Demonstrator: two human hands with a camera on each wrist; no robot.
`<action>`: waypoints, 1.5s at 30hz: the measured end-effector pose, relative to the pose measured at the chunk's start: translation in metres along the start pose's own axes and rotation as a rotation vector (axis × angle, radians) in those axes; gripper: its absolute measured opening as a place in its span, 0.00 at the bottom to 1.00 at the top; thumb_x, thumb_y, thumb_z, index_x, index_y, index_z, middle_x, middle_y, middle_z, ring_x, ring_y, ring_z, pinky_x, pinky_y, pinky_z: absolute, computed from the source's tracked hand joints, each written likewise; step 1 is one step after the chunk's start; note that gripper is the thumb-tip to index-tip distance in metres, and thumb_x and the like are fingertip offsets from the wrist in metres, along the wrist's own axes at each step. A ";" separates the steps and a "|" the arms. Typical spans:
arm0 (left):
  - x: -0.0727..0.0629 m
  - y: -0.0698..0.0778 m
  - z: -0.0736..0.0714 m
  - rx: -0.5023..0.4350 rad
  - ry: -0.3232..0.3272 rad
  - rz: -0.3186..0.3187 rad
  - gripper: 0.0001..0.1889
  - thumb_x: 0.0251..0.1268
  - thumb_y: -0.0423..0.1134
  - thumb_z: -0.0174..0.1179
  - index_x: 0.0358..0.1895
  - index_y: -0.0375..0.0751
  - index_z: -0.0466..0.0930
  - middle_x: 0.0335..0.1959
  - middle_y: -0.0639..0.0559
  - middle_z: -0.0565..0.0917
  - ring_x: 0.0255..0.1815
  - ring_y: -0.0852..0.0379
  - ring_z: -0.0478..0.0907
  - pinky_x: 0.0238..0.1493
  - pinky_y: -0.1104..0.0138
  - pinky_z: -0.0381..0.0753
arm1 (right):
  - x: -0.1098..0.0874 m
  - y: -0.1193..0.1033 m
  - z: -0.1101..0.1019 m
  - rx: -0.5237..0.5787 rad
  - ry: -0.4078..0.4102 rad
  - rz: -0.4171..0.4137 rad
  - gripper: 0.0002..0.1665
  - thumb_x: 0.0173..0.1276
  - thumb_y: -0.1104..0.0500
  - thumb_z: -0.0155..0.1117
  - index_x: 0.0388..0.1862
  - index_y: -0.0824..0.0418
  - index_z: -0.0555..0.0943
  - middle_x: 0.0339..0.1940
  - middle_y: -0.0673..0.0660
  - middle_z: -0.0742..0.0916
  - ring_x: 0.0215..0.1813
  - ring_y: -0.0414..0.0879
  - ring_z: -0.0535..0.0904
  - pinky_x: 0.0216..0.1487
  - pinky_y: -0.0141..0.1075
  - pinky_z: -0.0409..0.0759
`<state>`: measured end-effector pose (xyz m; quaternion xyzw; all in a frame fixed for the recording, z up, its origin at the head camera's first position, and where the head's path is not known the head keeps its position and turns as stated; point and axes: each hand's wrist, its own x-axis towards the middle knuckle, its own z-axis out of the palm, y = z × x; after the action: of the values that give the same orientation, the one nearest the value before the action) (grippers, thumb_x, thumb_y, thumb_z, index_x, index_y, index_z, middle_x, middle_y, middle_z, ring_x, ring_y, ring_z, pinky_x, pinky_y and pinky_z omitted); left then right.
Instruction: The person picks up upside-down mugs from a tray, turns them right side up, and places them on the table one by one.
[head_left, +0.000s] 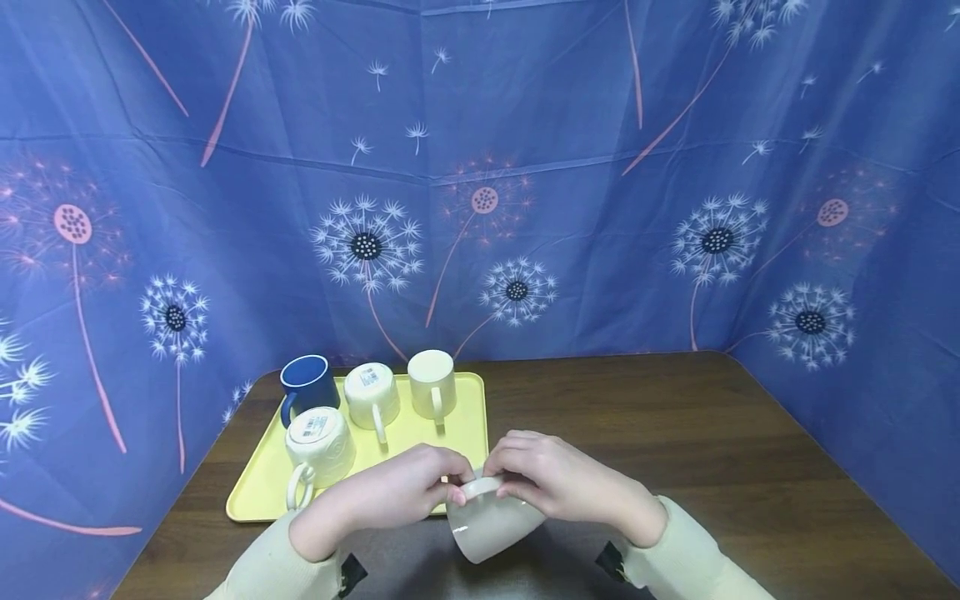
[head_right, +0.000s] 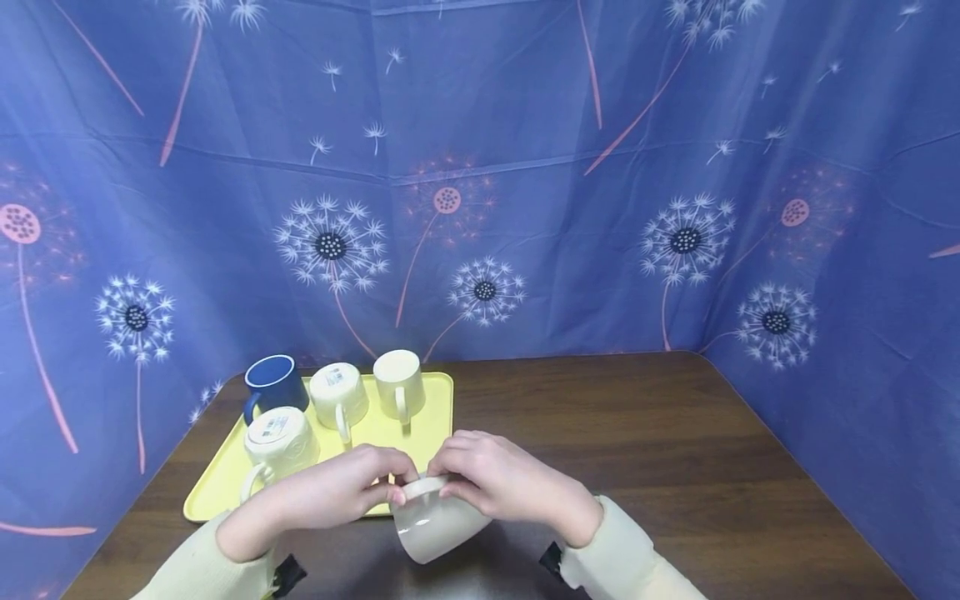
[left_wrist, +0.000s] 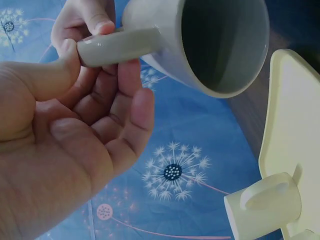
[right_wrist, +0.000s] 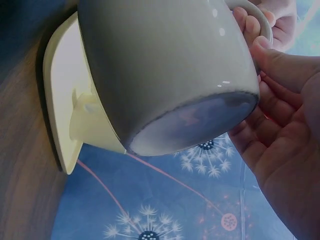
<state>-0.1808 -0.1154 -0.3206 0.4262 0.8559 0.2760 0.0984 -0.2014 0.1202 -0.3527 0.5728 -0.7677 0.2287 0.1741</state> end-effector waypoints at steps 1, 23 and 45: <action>0.000 0.000 -0.001 -0.013 -0.002 0.005 0.03 0.63 0.34 0.59 0.32 0.46 0.79 0.26 0.64 0.74 0.28 0.71 0.69 0.31 0.77 0.71 | 0.000 -0.001 -0.001 -0.001 0.005 -0.005 0.09 0.60 0.60 0.66 0.40 0.53 0.78 0.36 0.42 0.80 0.40 0.32 0.73 0.44 0.20 0.71; 0.002 -0.017 0.024 -0.150 0.454 0.169 0.07 0.63 0.40 0.61 0.43 0.47 0.80 0.36 0.59 0.82 0.37 0.66 0.77 0.40 0.69 0.79 | -0.012 -0.003 -0.009 0.156 0.176 0.152 0.11 0.57 0.63 0.69 0.38 0.56 0.79 0.36 0.46 0.82 0.37 0.35 0.75 0.36 0.24 0.76; 0.015 -0.019 0.049 -0.016 0.796 0.314 0.14 0.52 0.35 0.69 0.44 0.44 0.79 0.37 0.56 0.81 0.37 0.63 0.76 0.41 0.75 0.76 | -0.032 -0.005 0.006 0.152 0.401 0.238 0.14 0.54 0.65 0.71 0.39 0.55 0.80 0.36 0.48 0.83 0.36 0.37 0.77 0.38 0.27 0.77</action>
<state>-0.1830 -0.0934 -0.3708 0.4108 0.7497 0.4370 -0.2797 -0.1877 0.1410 -0.3738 0.4327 -0.7605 0.4139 0.2512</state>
